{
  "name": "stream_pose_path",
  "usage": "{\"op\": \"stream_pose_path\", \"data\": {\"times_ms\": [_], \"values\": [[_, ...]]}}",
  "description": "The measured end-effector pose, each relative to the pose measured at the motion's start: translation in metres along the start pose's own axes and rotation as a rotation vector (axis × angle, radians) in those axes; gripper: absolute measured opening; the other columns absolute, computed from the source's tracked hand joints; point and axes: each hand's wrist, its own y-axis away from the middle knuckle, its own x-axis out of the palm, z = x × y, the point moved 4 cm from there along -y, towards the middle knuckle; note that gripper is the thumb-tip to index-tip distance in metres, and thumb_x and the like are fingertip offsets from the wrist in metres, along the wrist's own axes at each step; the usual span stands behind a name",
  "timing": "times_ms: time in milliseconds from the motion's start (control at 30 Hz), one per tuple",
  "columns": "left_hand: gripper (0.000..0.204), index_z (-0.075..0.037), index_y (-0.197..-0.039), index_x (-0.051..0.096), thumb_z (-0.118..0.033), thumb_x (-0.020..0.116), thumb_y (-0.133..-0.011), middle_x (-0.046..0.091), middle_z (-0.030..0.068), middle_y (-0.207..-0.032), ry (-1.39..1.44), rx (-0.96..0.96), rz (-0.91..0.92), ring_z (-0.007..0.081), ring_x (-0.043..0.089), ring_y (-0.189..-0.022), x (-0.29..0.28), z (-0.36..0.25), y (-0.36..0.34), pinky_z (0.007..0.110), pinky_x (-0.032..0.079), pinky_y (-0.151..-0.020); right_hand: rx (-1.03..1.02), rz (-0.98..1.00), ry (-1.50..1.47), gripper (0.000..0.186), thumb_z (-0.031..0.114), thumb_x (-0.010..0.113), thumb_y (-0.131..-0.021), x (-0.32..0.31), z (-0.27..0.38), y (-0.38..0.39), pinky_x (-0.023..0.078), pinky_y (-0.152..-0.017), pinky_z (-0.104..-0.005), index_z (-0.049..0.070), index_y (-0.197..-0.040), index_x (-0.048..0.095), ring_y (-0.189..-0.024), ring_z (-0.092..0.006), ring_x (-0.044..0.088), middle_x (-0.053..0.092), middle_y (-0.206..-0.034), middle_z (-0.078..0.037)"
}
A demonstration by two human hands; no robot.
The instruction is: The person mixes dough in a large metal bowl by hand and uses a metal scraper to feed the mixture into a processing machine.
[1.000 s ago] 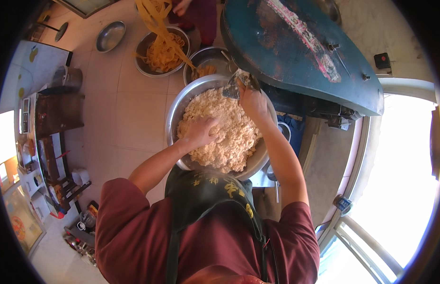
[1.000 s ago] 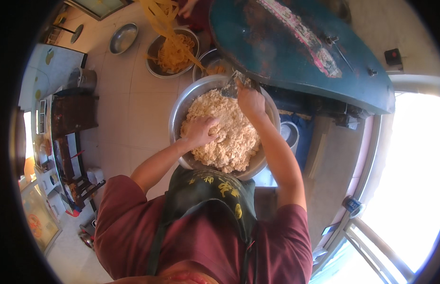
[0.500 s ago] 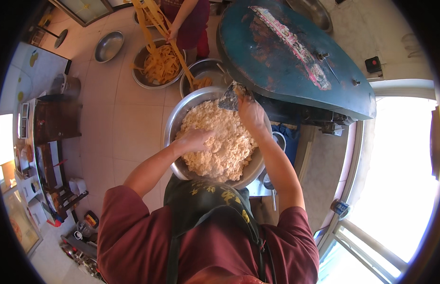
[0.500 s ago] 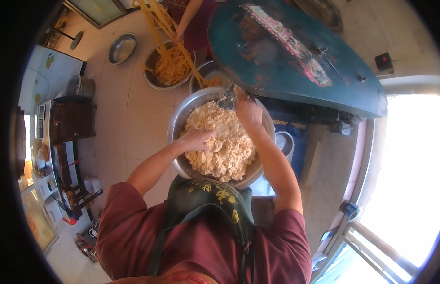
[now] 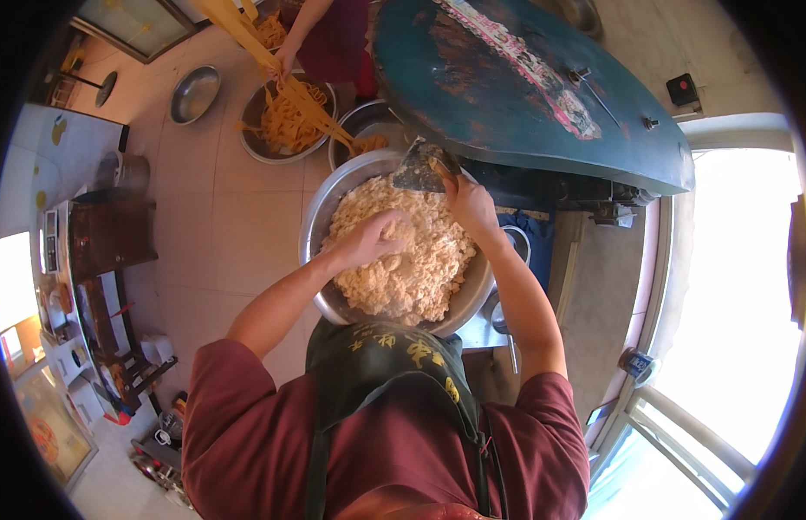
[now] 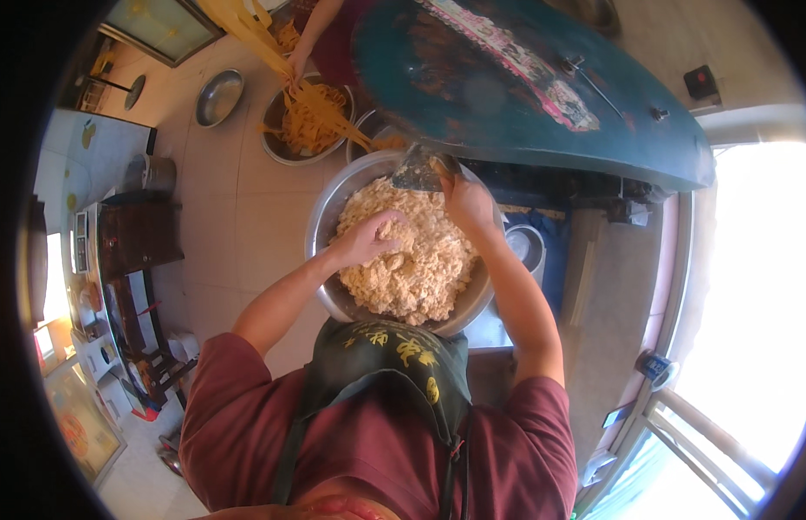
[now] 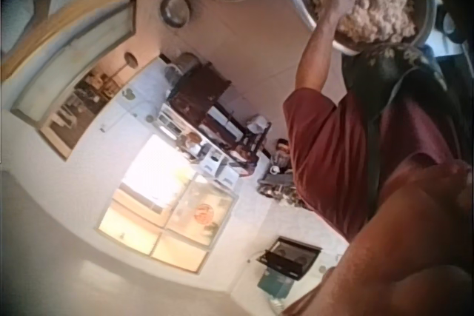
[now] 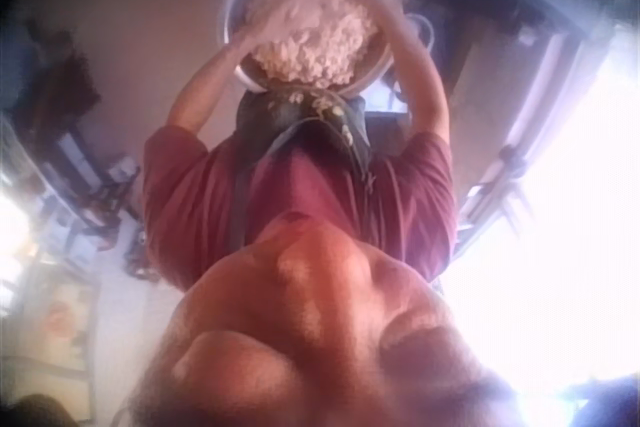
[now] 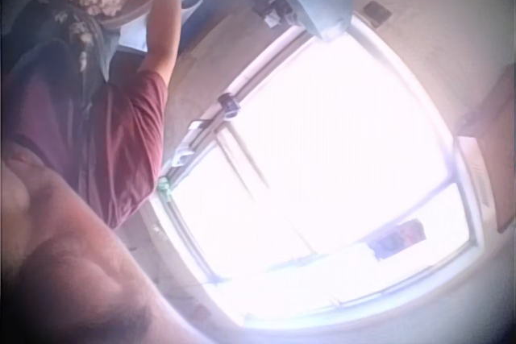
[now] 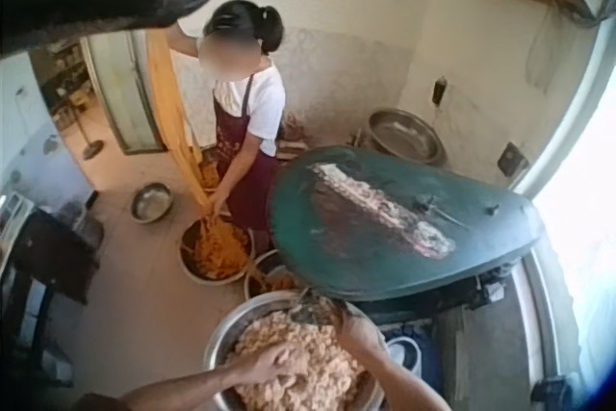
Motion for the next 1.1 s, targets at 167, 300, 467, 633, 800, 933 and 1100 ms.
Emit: {"op": "stream_pose_path", "data": {"times_ms": [167,300,467,633,800,933,1100], "values": [[0.045,-0.01,-0.132,0.051,-0.009,0.07,-0.091,0.054,0.0086,-0.137,-0.024,-0.016,-0.246,0.0195,0.055,-0.119,0.0,-0.013,-0.05,0.032,0.055,-0.082,0.013,-0.084,-0.124,0.033,0.031,0.057,-0.096,-0.023,-0.008,0.018,0.053,-0.067,-0.0538,0.0,-0.1,0.065,-0.075,-0.0473,0.065,0.068,-0.083,-0.027],[0.047,-0.01,-0.129,0.051,-0.003,0.07,-0.088,0.055,0.0174,-0.133,-0.224,0.154,-0.491,0.0277,0.058,-0.115,-0.003,-0.027,-0.091,0.035,0.054,-0.083,0.007,-0.139,-0.164,0.03,0.028,0.057,-0.097,-0.023,-0.018,0.024,0.051,-0.062,-0.0541,0.0,-0.089,0.062,-0.072,-0.0489,0.064,0.065,-0.078,-0.03],[0.058,-0.009,-0.132,0.051,0.008,0.066,-0.078,0.05,0.0226,-0.128,-0.559,0.145,-0.409,0.0431,0.055,-0.115,0.0,0.0,-0.104,0.044,0.052,-0.091,0.025,-0.1,-0.16,0.035,0.035,0.055,-0.097,-0.042,-0.003,0.03,0.053,-0.072,-0.0537,0.003,-0.102,0.068,-0.078,-0.048,0.065,0.069,-0.087,-0.026],[0.053,-0.006,-0.126,0.055,0.009,0.065,-0.077,0.052,0.0197,-0.126,-0.622,0.154,-0.383,0.0394,0.055,-0.117,0.003,-0.006,-0.093,0.044,0.049,-0.096,-0.011,-0.025,-0.069,0.041,0.037,0.051,-0.099,-0.02,0.0,0.005,0.054,-0.072,-0.0524,0.001,-0.095,0.068,-0.075,-0.047,0.066,0.068,-0.079,-0.026],[0.045,-0.005,-0.121,0.059,0.006,0.065,-0.078,0.055,0.0176,-0.122,-0.584,0.057,-0.243,0.0369,0.054,-0.119,0.007,-0.006,-0.053,0.043,0.047,-0.099,-0.028,-0.05,0.029,0.044,0.036,0.049,-0.1,-0.018,0.013,-0.014,0.054,-0.067,-0.0515,-0.002,-0.087,0.067,-0.072,-0.0444,0.067,0.066,-0.072,-0.027],[0.043,-0.004,-0.122,0.06,0.006,0.063,-0.08,0.057,0.0175,-0.123,-0.637,0.041,-0.127,0.036,0.054,-0.118,0.004,0.044,-0.012,0.043,0.046,-0.101,-0.092,-0.049,0.009,0.04,0.035,0.052,-0.098,-0.03,0.025,-0.003,0.054,-0.062,-0.0525,-0.002,-0.091,0.065,-0.067,-0.0452,0.066,0.067,-0.072,-0.027],[0.049,-0.004,-0.133,0.053,-0.002,0.063,-0.085,0.053,0.019,-0.137,-0.908,0.059,-0.126,0.0345,0.051,-0.128,0.007,0.075,-0.052,0.04,0.042,-0.109,-0.179,-0.3,0.011,0.037,0.035,0.052,-0.098,-0.006,0.015,-0.043,0.054,-0.06,-0.052,-0.001,-0.096,0.063,-0.064,-0.0446,0.066,0.066,-0.07,-0.026]]}}
